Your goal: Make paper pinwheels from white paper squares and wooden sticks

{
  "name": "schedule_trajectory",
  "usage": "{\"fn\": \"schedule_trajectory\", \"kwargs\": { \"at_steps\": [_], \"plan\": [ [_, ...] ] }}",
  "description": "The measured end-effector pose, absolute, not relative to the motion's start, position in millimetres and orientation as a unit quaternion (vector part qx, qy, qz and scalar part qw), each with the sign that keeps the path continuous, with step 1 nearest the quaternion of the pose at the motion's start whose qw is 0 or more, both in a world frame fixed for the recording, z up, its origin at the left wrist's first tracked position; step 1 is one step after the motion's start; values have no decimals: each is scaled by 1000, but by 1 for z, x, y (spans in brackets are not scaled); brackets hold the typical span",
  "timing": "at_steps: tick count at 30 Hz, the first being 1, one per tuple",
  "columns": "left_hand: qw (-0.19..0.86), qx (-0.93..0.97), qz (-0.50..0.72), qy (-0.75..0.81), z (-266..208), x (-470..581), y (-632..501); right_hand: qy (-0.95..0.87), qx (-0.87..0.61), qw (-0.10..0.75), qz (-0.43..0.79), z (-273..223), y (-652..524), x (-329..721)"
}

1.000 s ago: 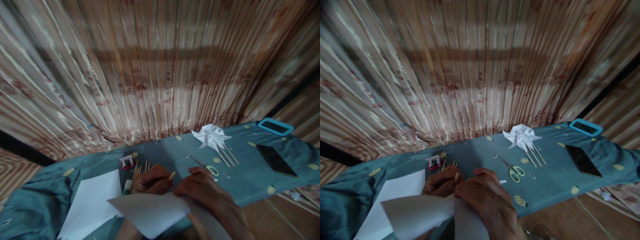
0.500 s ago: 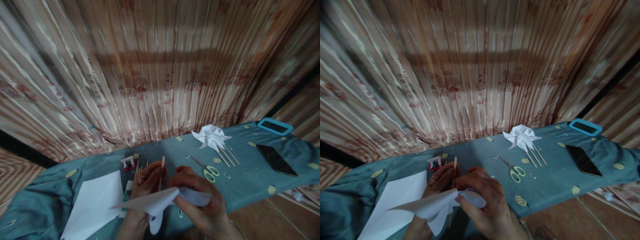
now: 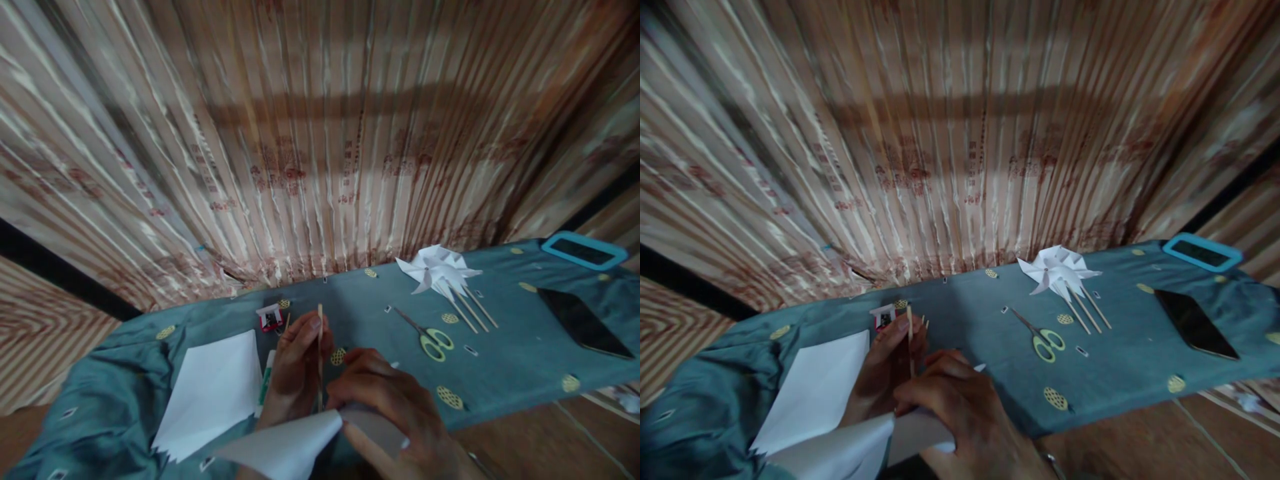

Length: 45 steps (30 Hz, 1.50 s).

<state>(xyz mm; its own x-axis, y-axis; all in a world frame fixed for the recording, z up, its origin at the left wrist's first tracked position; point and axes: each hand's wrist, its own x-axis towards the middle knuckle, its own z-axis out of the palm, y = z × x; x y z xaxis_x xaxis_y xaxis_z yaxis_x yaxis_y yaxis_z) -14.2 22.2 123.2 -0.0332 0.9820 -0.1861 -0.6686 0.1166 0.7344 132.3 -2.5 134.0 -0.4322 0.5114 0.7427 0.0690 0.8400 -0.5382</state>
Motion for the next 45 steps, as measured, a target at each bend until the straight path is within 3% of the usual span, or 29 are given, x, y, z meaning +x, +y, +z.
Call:
{"fn": "schedule_trajectory", "kwargs": {
  "at_steps": [20, 34, 45],
  "plan": [
    [632, 202, 656, 359, 132, -7, 25, -814, -188, 505, 214, 134, -1, 132],
    [614, 249, 643, 385, 102, -11, 28, -817, -195, 524, 141, 140, 7, 144],
    [614, 244, 638, 396, 127, -4, 24, -823, -193, 515, 143, 145, 2, 145]
  ]
}}
